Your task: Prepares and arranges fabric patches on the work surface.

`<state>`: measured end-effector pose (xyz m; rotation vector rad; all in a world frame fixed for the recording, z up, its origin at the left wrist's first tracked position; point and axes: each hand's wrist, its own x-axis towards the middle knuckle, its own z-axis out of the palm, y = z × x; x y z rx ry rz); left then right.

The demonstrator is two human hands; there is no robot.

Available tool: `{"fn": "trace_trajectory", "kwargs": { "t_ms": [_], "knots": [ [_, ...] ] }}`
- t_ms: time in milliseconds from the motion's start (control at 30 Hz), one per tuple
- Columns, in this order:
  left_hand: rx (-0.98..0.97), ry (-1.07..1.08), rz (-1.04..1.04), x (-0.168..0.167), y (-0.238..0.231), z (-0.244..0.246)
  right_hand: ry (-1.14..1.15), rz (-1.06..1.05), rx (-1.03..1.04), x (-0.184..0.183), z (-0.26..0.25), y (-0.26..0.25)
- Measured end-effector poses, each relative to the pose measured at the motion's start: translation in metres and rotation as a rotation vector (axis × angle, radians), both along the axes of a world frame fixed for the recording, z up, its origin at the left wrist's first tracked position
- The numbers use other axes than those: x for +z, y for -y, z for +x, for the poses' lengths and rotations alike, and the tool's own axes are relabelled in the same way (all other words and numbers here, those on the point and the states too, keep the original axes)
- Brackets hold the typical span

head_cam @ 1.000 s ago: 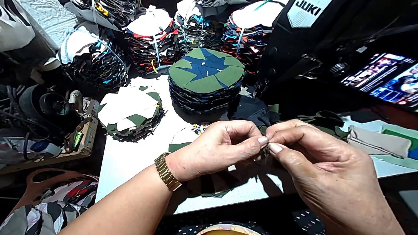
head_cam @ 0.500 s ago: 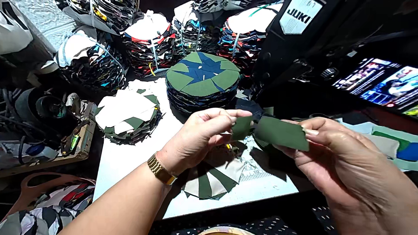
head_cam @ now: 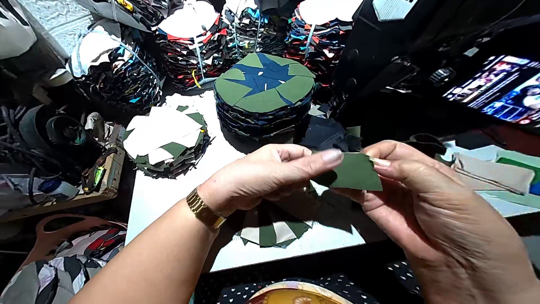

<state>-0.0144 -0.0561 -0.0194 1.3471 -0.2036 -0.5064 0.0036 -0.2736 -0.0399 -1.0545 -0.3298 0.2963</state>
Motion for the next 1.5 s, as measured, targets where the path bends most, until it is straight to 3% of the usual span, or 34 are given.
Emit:
{"fn": "trace_trajectory", "kwargs": {
  "t_ms": [133, 333, 567, 767, 867, 967, 1033, 1233, 1333, 1400, 1500],
  "knots": [
    [0.057, 0.222, 0.321, 0.001, -0.009, 0.002, 0.058, -0.121, -0.005, -0.005, -0.003, -0.005],
    [-0.067, 0.489, 0.611, 0.002, -0.022, 0.008, 0.279, -0.411, -0.191, -0.016, -0.009, -0.007],
    [-0.055, 0.529, 0.905, -0.001, -0.022, 0.008, 0.498, -0.700, -0.314, -0.030, -0.018, -0.012],
    [-0.069, 0.554, 1.152, -0.004, -0.015, 0.005, 0.898, -1.025, -0.375, -0.043, -0.010, -0.013],
    [-0.021, 0.577, 1.183, 0.000, -0.015, 0.004, 0.969, -1.058, -0.396, -0.036, -0.008, -0.011],
    [0.050, 0.671, 1.097, 0.000, -0.022, 0.004, 1.033, -0.939, -0.371, -0.028, -0.006, -0.010],
    [0.009, 0.727, 1.052, 0.000, -0.022, 0.003, 1.050, -0.907, -0.292, -0.029, -0.009, -0.011],
    [-0.065, 0.770, 1.148, -0.018, -0.029, 0.006, 1.061, -1.079, 0.031, -0.032, -0.010, -0.010],
    [-0.053, 0.787, 1.106, -0.021, -0.030, 0.007, 0.957, -0.982, 0.184, -0.013, -0.007, 0.014],
    [-0.035, 0.824, 1.072, -0.022, -0.031, 0.008, 0.964, -0.915, 0.043, -0.001, 0.000, 0.039],
    [0.040, 0.862, 0.944, -0.023, -0.030, 0.009, 0.957, -1.048, -0.331, 0.017, 0.020, 0.092]
  ]
}}
